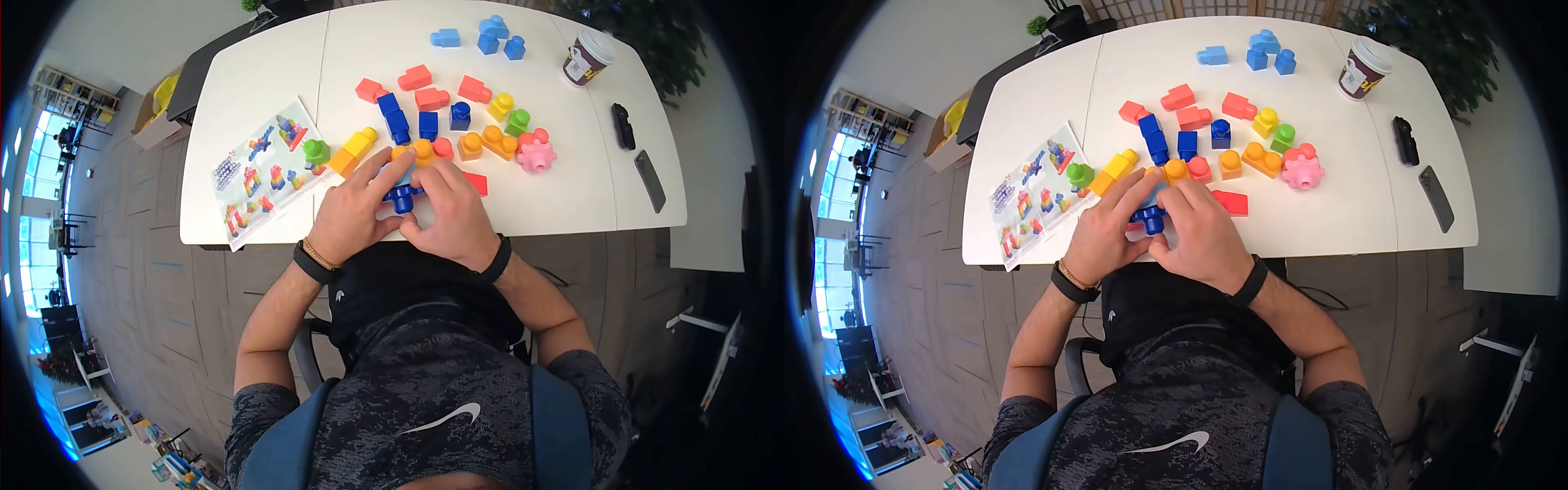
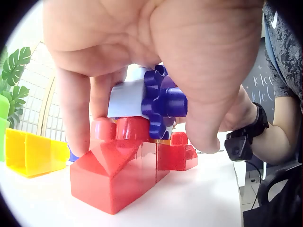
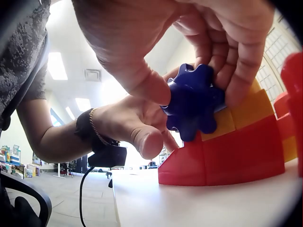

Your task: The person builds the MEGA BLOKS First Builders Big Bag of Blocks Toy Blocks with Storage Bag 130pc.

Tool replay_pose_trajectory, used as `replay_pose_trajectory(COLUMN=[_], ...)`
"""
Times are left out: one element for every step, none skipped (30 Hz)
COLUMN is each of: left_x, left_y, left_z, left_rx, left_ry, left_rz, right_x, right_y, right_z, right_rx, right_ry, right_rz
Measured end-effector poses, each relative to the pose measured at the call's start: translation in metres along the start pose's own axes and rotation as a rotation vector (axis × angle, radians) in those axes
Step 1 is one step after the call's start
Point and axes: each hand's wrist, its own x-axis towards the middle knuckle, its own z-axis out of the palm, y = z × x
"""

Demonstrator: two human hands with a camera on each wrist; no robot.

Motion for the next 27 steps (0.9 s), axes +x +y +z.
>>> replay_pose_trajectory(left_x=[0.0,-0.001,-0.001,0.0,-0.001,-0.002,-0.002,-0.003,-0.004,-0.004,-0.003,-0.003,-0.004,-0.003,-0.001,0.0,0.0,0.0,0.0,0.0,0.001,0.005,0.007,0.005,0.005,0.004,0.003], left_y=[0.001,0.002,0.002,0.001,0.001,0.002,0.004,0.004,0.005,0.006,0.006,0.006,0.006,0.005,0.004,0.003,0.003,0.002,0.0,-0.004,-0.008,-0.009,-0.008,-0.006,-0.002,0.001,0.002], left_z=[0.0,0.0,-0.001,0.0,0.001,0.002,0.004,0.004,0.004,0.004,0.004,0.005,0.006,0.007,0.006,0.006,0.006,0.006,0.006,0.006,0.008,0.009,0.007,0.004,-0.003,-0.007,-0.009], left_rx=[-0.006,-0.007,-0.008,-0.012,-0.013,-0.014,-0.019,-0.004,0.012,0.01,0.026,0.04,0.036,0.037,0.039,0.038,0.03,0.021,0.013,0.013,0.009,-0.017,-0.008,-0.001,-0.018,-0.015,0.002], left_ry=[-0.002,0.002,0.007,0.006,0.01,0.015,0.015,0.017,0.018,0.015,0.019,0.022,0.019,0.016,0.015,0.016,-0.003,-0.022,-0.02,0.001,0.02,0.02,0.02,0.012,-0.04,-0.055,-0.011], left_rz=[0.001,0.005,0.011,0.017,0.019,0.019,0.019,0.016,0.012,0.012,0.012,0.011,0.008,0.009,0.01,0.01,-0.01,-0.032,-0.031,-0.009,0.018,0.038,0.045,0.048,0.02,0.02,0.063], right_x=[-0.001,-0.002,-0.001,0.0,0.0,-0.001,-0.001,0.0,0.001,0.002,0.002,0.003,0.002,0.002,0.003,0.003,0.003,0.002,0.0,-0.001,0.001,0.004,0.004,0.009,0.014,0.017,0.019], right_y=[0.001,0.001,0.001,0.002,0.004,0.005,0.006,0.005,0.002,0.0,0.0,0.001,0.001,0.001,0.002,0.002,0.003,0.004,0.005,0.006,0.007,0.009,0.016,0.035,0.038,0.072,0.11], right_z=[0.0,0.0,0.0,-0.001,0.0,0.001,0.002,0.002,0.001,0.001,0.001,0.002,0.002,0.002,0.001,0.001,0.0,-0.002,-0.005,-0.011,-0.021,-0.034,-0.061,-0.088,-0.127,-0.164,-0.204], right_rx=[0.007,0.003,0.02,0.034,0.029,0.029,0.031,0.03,0.006,-0.019,-0.02,-0.023,-0.025,-0.025,-0.023,-0.021,-0.023,-0.013,-0.009,-0.023,-0.031,-0.047,-0.056,-0.031,-0.099,-0.404,-0.585], right_ry=[0.003,0.002,-0.002,-0.006,-0.006,-0.01,-0.014,-0.014,-0.009,-0.003,-0.004,-0.009,-0.014,-0.016,-0.014,-0.011,-0.013,-0.027,-0.039,-0.04,-0.04,-0.041,-0.037,0.129,0.249,0.432,0.513], right_rz=[-0.015,-0.008,-0.012,-0.016,-0.012,-0.018,-0.026,-0.023,-0.018,-0.013,-0.009,-0.014,-0.02,-0.018,-0.028,-0.04,-0.039,-0.042,-0.043,-0.034,-0.097,-0.157,-0.096,-0.098,0.133,0.087,0.108])
